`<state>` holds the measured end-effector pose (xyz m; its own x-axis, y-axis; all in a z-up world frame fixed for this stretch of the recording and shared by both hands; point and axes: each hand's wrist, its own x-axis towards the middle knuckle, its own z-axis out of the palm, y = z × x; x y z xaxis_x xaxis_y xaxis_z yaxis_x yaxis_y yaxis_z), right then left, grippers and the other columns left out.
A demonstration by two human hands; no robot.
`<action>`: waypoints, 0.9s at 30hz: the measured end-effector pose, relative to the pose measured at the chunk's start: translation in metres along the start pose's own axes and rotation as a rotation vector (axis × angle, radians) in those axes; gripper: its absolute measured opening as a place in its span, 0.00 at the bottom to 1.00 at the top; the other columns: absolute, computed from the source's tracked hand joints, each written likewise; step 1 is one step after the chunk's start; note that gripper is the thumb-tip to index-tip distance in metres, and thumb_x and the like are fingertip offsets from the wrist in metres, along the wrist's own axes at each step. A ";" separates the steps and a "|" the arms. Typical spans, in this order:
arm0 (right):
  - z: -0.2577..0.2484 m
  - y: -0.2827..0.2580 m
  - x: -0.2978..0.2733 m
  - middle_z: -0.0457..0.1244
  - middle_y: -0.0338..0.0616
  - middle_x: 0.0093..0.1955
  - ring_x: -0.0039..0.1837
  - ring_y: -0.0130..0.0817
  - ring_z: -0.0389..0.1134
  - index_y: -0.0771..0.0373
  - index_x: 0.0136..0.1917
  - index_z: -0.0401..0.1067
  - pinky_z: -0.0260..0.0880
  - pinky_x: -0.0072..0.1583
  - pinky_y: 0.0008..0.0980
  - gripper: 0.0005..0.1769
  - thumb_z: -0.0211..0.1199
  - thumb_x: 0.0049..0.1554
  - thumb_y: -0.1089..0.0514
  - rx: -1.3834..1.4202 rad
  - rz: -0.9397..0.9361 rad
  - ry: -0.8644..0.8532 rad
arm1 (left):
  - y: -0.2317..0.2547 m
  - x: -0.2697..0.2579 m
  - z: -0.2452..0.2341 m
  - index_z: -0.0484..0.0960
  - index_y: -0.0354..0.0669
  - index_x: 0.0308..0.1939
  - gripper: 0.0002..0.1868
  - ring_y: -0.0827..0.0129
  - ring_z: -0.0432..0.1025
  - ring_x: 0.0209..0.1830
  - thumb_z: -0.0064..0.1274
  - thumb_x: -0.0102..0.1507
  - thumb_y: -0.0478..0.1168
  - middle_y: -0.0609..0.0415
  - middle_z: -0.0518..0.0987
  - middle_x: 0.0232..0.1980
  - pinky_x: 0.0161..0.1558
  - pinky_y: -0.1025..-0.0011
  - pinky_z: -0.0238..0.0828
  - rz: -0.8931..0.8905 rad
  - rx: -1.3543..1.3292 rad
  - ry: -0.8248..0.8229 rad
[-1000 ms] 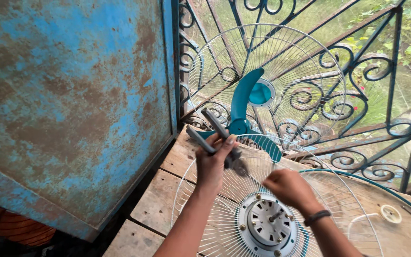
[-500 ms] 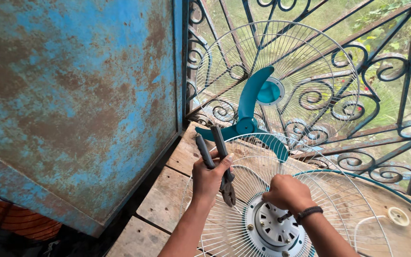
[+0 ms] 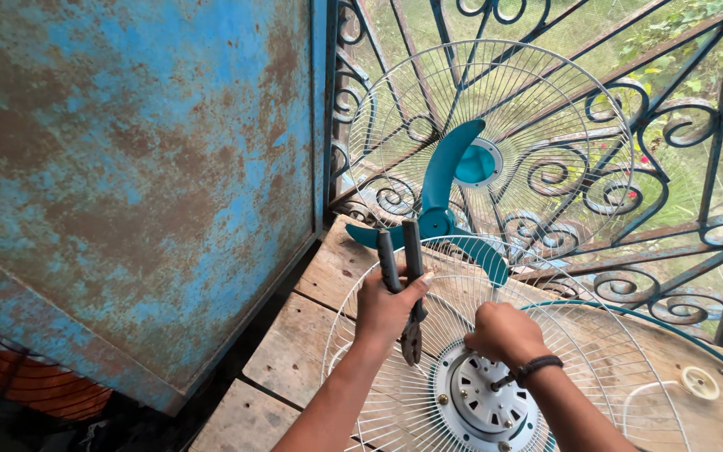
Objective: The person uses pliers to tighten screws on the central hub of a disassembled fan cage. They then use their hands to adjust the hub and place a small plastic cap over the center.
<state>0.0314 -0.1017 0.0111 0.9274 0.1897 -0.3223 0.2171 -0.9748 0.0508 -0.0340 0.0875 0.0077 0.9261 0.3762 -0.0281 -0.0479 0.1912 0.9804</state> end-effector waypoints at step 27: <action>0.000 0.006 0.004 0.71 0.53 0.54 0.58 0.50 0.73 0.60 0.49 0.81 0.74 0.59 0.43 0.21 0.69 0.51 0.42 -0.044 -0.009 -0.086 | -0.001 0.002 0.003 0.88 0.35 0.38 0.13 0.77 0.75 0.23 0.68 0.58 0.42 0.56 0.83 0.27 0.27 0.75 0.73 0.032 0.014 0.014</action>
<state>0.0367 -0.1067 0.0103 0.8963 0.1855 -0.4027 0.2399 -0.9667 0.0887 -0.0307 0.0856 0.0071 0.9190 0.3943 0.0009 -0.0722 0.1659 0.9835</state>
